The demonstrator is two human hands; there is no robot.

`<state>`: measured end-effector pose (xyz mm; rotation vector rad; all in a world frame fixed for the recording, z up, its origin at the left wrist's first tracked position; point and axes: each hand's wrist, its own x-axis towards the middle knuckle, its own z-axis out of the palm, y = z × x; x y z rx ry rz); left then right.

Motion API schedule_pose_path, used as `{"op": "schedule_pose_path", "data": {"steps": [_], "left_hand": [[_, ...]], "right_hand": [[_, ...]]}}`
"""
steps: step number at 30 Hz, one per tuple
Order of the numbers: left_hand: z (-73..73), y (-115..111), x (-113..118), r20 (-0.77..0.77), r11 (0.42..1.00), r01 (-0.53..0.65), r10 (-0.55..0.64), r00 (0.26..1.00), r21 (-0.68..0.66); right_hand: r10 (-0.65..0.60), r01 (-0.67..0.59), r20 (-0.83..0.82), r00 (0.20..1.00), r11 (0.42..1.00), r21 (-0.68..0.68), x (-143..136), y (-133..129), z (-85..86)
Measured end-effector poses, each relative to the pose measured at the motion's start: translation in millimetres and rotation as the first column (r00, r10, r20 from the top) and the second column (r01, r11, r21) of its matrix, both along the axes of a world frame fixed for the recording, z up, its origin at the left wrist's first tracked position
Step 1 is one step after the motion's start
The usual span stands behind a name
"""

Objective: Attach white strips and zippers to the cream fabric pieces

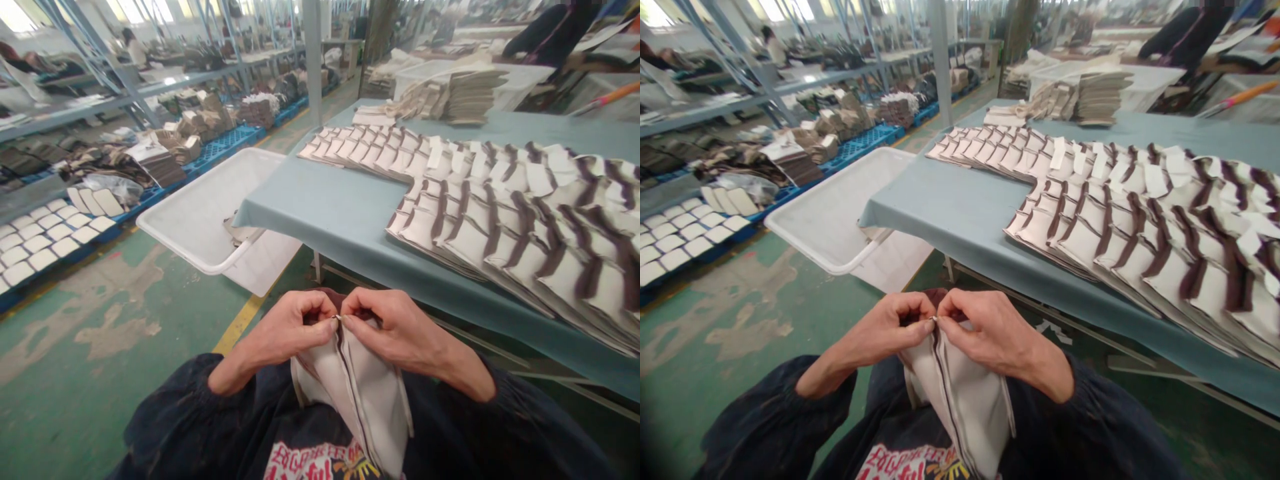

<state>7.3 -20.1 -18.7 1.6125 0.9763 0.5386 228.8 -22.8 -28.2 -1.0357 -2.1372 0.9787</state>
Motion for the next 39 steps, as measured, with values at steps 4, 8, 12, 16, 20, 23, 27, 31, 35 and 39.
{"op": "schedule_pose_path", "data": {"steps": [4,8,12,16,20,23,27,31,35,39], "left_hand": [[16.4,10.0,-5.1,-0.19,0.973,0.198,-0.173,0.966,0.122],[26.3,18.9,-5.0,-0.275,0.942,0.289,-0.237,0.932,0.168],[23.5,22.0,-5.5,-0.211,0.944,0.298,-0.266,0.941,0.14],[14.5,16.1,-10.2,-0.092,0.983,0.122,-0.11,0.99,0.14],[-0.8,4.1,-14.5,-0.034,0.98,-0.088,0.095,0.995,0.177],[-12.0,-4.7,-13.5,0.001,0.965,-0.168,0.172,0.985,0.199],[-20.7,-13.1,-6.9,-0.011,0.948,-0.229,0.237,0.971,0.221],[-26.2,-18.7,-0.9,-0.069,0.929,-0.251,0.279,0.958,0.273],[-30.4,-21.4,4.1,-0.286,0.917,-0.157,0.272,0.919,0.367],[-34.2,-22.1,12.3,-0.244,0.907,-0.156,0.266,0.933,0.39]], "right_hand": [[0.034,-0.034,0.009,0.999,0.999,-0.023,-2.3,0.5,4.2],[0.037,-0.037,-0.001,0.999,0.999,-0.028,-5.2,4.2,4.6],[0.041,-0.044,-0.068,0.997,0.998,-0.042,-11.0,11.7,6.6],[-0.02,0.02,-0.12,0.993,1.0,-0.003,-17.5,18.9,1.3],[-0.228,0.252,-0.217,0.949,0.964,0.09,-23.2,11.8,-15.1],[-0.315,0.314,-0.116,0.942,0.949,-0.03,-29.0,-1.7,-26.2],[-0.293,0.295,0.028,0.956,0.947,-0.127,-39.8,-15.3,-35.0],[-0.312,0.316,0.057,0.948,0.945,-0.083,-45.6,-19.6,-44.1],[-0.292,0.307,0.126,0.948,0.943,-0.127,-40.9,-20.1,-53.7],[-0.339,0.348,0.08,0.937,0.92,-0.18,-33.6,-21.7,-54.6]]}}
